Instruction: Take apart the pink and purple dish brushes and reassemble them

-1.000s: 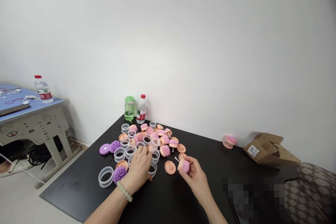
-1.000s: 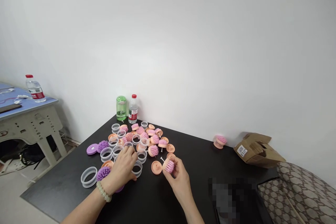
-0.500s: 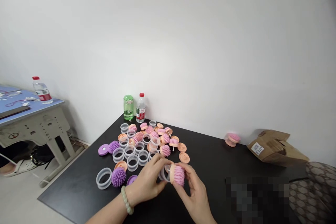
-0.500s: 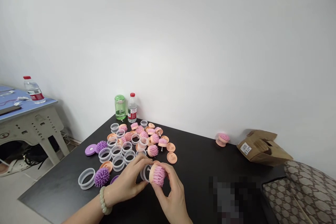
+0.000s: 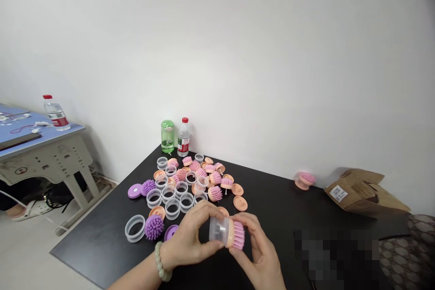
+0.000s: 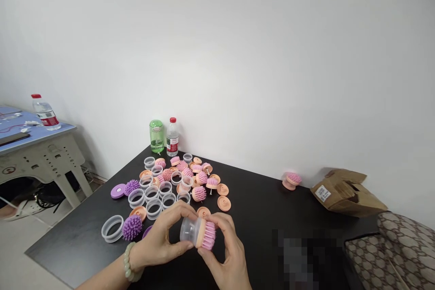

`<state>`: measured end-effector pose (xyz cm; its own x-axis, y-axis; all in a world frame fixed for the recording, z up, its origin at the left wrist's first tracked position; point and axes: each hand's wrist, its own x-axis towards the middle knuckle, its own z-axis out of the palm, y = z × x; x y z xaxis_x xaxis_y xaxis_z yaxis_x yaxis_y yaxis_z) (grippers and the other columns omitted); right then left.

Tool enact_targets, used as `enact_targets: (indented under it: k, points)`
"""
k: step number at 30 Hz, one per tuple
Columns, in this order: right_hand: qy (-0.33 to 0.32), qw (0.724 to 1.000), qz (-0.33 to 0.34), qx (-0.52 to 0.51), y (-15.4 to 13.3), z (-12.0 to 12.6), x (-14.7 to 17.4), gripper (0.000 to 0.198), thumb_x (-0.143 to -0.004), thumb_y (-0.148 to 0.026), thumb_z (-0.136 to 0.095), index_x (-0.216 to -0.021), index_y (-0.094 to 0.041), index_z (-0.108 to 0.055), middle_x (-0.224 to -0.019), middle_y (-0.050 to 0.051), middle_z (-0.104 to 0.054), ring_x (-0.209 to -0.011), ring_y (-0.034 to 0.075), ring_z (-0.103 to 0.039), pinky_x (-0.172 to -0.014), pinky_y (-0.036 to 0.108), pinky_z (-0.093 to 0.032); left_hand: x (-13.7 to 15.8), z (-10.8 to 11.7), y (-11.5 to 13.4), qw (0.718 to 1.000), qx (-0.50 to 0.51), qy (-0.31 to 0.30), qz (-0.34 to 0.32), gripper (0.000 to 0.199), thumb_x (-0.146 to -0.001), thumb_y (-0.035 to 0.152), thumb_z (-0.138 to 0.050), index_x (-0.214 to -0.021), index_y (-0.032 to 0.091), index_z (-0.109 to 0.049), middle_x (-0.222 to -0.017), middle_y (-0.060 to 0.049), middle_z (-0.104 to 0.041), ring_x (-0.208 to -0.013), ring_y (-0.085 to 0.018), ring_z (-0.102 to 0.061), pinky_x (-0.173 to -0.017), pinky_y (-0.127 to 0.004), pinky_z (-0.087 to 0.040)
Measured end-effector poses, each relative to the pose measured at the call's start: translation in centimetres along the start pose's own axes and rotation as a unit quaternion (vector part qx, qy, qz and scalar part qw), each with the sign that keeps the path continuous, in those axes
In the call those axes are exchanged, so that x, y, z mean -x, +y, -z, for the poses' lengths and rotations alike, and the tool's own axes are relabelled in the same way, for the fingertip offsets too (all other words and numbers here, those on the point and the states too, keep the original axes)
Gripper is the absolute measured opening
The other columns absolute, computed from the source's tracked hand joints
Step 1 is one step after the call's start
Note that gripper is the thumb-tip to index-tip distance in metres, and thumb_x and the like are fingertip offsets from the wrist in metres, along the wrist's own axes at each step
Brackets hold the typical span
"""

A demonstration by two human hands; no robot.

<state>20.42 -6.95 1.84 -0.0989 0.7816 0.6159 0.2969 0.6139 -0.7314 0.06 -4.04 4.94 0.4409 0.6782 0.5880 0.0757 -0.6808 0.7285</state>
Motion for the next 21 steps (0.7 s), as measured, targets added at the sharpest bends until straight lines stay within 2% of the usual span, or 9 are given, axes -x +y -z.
enact_targets:
  k: [6,12,17,21]
  points:
    - [-0.011,0.999,0.039,0.027,-0.5,0.3,-0.2,0.034,-0.086,-0.037,-0.072,-0.117,-0.028,-0.063,-0.111,0.011,-0.068,-0.108,0.030,-0.064,-0.088,0.043,-0.058,-0.2,0.2,0.2,0.999,0.035,-0.005,0.029,0.032,-0.079,0.036,-0.073,-0.105,0.020,-0.065,-0.104,-0.009,-0.069,-0.093,-0.024,-0.064,-0.086,-0.035,-0.049]
    - [-0.023,0.994,0.062,0.090,-0.8,0.7,-0.3,0.029,-0.083,-0.035,-0.074,-0.111,-0.031,-0.067,-0.108,0.009,-0.072,-0.114,0.035,-0.061,-0.090,0.051,-0.057,0.0,0.1,0.1,0.988,0.014,-0.002,0.152,0.035,-0.066,0.027,-0.076,-0.098,0.019,-0.066,-0.093,-0.003,-0.068,-0.082,-0.020,-0.060,-0.077,-0.029,-0.047]
    - [-0.044,0.987,0.098,0.121,-1.0,0.8,-0.2,0.024,-0.086,-0.026,-0.070,-0.109,-0.032,-0.066,-0.110,0.007,-0.072,-0.119,0.034,-0.059,-0.093,0.052,-0.056,0.1,-0.3,-1.2,0.976,0.102,-0.016,0.193,0.031,-0.068,0.033,-0.077,-0.089,0.015,-0.066,-0.077,0.001,-0.060,-0.067,-0.012,-0.048,-0.063,-0.023,-0.038]
    - [-0.023,0.987,0.080,0.135,-1.0,0.7,-0.1,0.030,-0.084,-0.034,-0.073,-0.112,-0.030,-0.064,-0.108,0.008,-0.071,-0.116,0.034,-0.061,-0.091,0.048,-0.057,0.3,-0.7,-1.8,0.968,0.169,-0.004,0.185,0.038,-0.066,0.033,-0.082,-0.094,0.015,-0.063,-0.084,-0.001,-0.063,-0.073,-0.014,-0.054,-0.067,-0.024,-0.042]
